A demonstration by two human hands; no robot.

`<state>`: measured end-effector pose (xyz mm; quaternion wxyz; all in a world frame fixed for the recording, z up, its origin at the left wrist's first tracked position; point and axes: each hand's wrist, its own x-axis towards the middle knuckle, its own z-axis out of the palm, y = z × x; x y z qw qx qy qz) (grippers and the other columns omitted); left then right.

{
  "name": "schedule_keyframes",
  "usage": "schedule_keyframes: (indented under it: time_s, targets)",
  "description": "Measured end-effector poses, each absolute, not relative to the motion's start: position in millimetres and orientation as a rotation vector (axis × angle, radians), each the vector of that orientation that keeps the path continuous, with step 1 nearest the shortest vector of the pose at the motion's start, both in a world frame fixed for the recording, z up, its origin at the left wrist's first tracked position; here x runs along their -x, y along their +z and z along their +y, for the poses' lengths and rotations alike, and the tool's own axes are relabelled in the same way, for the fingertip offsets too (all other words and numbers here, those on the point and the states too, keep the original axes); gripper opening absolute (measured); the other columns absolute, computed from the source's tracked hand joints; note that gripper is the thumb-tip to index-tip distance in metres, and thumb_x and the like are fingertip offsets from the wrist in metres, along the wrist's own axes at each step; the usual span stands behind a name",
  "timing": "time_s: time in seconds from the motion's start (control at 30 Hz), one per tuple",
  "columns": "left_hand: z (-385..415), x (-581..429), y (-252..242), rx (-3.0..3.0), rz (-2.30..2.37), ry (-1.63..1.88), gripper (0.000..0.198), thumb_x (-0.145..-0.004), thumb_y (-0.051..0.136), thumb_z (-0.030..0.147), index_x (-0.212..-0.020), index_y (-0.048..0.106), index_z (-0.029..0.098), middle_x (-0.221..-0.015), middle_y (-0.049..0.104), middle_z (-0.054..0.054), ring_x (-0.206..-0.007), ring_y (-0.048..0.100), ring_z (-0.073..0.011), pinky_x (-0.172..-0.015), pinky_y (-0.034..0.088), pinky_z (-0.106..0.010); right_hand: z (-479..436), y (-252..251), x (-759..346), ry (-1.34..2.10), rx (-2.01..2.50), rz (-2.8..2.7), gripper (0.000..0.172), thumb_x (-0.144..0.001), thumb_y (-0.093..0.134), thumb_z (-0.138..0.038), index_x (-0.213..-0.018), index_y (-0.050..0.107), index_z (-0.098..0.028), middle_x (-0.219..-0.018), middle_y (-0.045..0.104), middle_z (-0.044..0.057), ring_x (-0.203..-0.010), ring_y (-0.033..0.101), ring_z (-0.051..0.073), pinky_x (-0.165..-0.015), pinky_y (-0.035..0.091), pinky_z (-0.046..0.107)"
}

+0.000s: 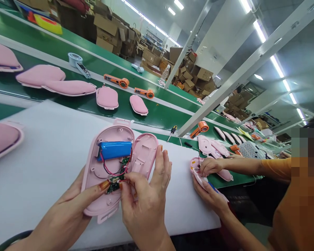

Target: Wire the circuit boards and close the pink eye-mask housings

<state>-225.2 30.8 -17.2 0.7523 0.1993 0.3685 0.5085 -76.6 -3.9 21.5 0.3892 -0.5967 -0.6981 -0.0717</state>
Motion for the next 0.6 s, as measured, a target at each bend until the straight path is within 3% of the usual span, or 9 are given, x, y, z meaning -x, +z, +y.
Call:
schedule_keyframes:
  time_s: [0.2, 0.4, 0.6]
  targets:
    - [28.1, 224.6, -13.4, -0.403, 0.813, 1.121, 0.085, -0.064, 0.092, 0.033, -0.141, 0.057, 0.046, -0.145, 0.066, 0.003, -0.139, 0.051, -0.0399, -0.096, 0.062, -0.04, -5.1, 22.0, 73.7, -0.149, 1.507, -1.816, 0.026, -0.083, 0.066, -0.008, -0.098, 0.072, -0.027, -0.173, 0.003, 0.0, -0.159, 0.01, 0.039, -0.118, 0.019, 0.077]
    - [32.2, 226.6, -19.4, -0.421, 0.846, 1.094, 0.078, -0.066, 0.089, 0.034, -0.139, 0.061, 0.038, -0.147, 0.065, -0.002, -0.136, 0.053, -0.0427, -0.098, 0.061, -0.045, -12.4, 26.4, 60.3, 0.018, 1.518, -1.882, 0.037, -0.08, 0.066, -0.008, -0.109, 0.073, -0.029, -0.173, -0.004, 0.0, -0.159, 0.006, 0.043, -0.118, 0.014, 0.078]
    - [34.1, 231.5, -31.1, -0.504, 0.862, 1.082, 0.075, -0.069, 0.087, 0.034, -0.139, 0.06, 0.042, -0.148, 0.064, -0.001, -0.133, 0.056, -0.0414, -0.098, 0.06, -0.048, -11.5, 19.3, 58.2, -0.038, 1.439, -1.818, 0.01, -0.091, 0.072, -0.026, -0.097, 0.077, -0.032, -0.173, 0.013, 0.0, -0.158, 0.012, 0.041, -0.12, 0.018, 0.074]
